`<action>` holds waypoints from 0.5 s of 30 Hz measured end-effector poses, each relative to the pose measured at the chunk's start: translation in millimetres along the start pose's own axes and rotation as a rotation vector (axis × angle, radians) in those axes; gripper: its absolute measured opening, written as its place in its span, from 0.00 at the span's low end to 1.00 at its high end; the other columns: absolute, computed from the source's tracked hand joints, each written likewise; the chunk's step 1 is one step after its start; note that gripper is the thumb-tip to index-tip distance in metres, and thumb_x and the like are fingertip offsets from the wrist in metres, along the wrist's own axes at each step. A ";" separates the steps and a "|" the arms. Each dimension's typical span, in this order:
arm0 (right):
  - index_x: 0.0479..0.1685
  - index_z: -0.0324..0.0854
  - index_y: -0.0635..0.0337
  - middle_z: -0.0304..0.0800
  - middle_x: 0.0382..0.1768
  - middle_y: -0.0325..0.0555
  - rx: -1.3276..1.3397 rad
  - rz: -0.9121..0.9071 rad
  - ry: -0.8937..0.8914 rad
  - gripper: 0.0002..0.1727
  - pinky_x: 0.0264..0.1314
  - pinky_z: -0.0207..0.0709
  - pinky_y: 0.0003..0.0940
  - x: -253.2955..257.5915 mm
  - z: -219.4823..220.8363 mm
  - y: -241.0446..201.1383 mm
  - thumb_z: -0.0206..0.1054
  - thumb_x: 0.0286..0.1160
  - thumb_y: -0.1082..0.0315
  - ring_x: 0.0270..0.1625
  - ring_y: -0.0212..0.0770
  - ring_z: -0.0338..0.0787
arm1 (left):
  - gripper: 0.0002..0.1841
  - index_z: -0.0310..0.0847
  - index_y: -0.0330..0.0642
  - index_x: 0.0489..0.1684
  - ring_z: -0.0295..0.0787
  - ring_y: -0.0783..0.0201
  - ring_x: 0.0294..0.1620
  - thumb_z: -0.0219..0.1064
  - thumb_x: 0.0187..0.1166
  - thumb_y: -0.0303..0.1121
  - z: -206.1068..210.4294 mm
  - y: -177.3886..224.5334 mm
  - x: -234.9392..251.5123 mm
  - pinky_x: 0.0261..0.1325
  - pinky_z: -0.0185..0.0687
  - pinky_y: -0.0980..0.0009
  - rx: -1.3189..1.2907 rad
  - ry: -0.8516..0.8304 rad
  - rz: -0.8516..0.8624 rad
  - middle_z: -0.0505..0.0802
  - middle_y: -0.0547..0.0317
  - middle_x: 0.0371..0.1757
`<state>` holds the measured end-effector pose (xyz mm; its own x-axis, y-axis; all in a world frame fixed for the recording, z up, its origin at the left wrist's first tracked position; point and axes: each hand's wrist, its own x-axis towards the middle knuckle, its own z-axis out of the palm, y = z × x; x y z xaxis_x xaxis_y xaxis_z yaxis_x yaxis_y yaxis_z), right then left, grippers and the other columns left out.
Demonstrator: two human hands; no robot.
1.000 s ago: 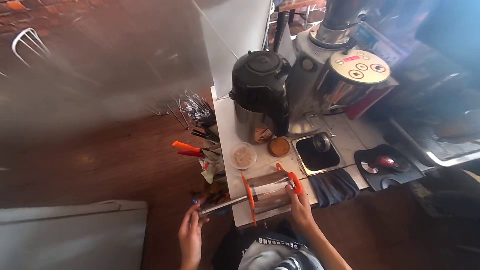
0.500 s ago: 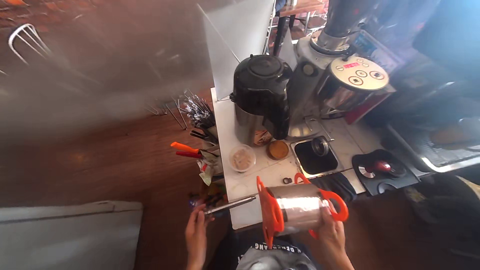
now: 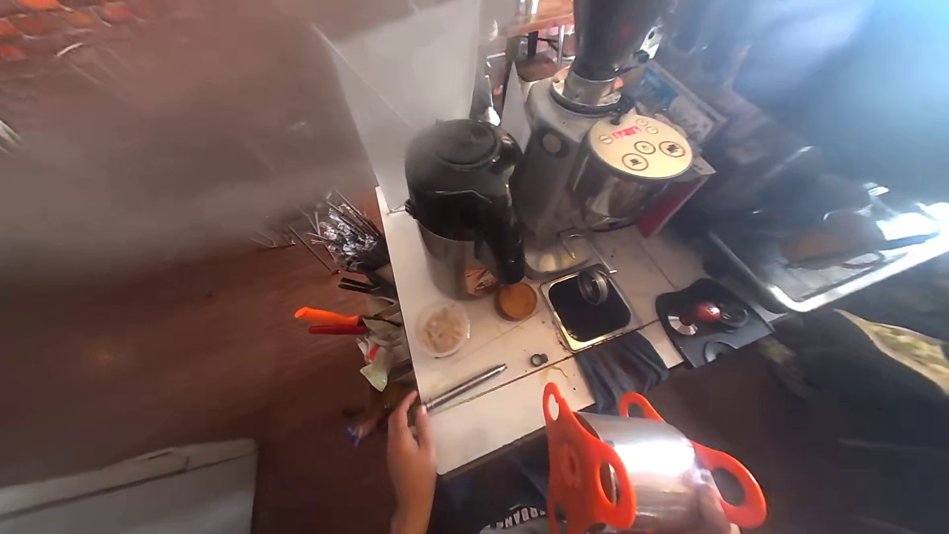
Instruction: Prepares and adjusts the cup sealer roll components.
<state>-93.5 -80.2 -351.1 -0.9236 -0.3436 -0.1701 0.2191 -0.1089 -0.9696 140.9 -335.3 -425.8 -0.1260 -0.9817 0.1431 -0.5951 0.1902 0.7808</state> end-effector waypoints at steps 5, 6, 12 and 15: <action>0.68 0.71 0.59 0.93 0.46 0.26 0.068 0.028 0.026 0.22 0.61 0.86 0.26 -3.6 0.1 1.3 0.56 0.88 0.52 0.52 0.23 0.92 | 0.18 0.79 0.30 0.70 0.93 0.55 0.39 0.59 0.86 0.28 8.5 -0.8 6.1 0.40 0.93 0.57 0.043 -0.046 0.002 0.88 0.37 0.64; 0.65 0.73 0.56 0.94 0.45 0.25 0.097 0.035 0.012 0.19 0.60 0.87 0.26 -3.5 2.0 0.7 0.56 0.88 0.53 0.50 0.23 0.93 | 0.18 0.79 0.30 0.70 0.93 0.56 0.37 0.60 0.86 0.28 8.6 0.1 7.4 0.38 0.93 0.58 0.020 -0.060 -0.019 0.88 0.37 0.63; 0.64 0.74 0.55 0.94 0.42 0.25 0.078 0.084 -0.026 0.21 0.57 0.88 0.28 -0.7 -2.2 5.9 0.58 0.87 0.49 0.48 0.24 0.94 | 0.21 0.77 0.33 0.73 0.91 0.65 0.27 0.64 0.85 0.33 5.9 5.9 9.8 0.26 0.90 0.66 -0.157 -0.043 -0.159 0.88 0.45 0.67; 0.64 0.74 0.57 0.94 0.41 0.24 0.045 0.092 -0.020 0.22 0.56 0.88 0.26 0.7 -6.0 6.4 0.59 0.86 0.49 0.47 0.22 0.93 | 0.20 0.78 0.31 0.70 0.89 0.68 0.25 0.65 0.84 0.34 2.7 6.0 4.9 0.25 0.88 0.70 -0.171 0.057 -0.092 0.89 0.43 0.66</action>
<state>-94.6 -75.5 -358.5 -0.8925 -0.3728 -0.2539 0.3168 -0.1174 -0.9412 134.6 -338.9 -422.0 -0.0294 -0.9949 0.0962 -0.4578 0.0990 0.8835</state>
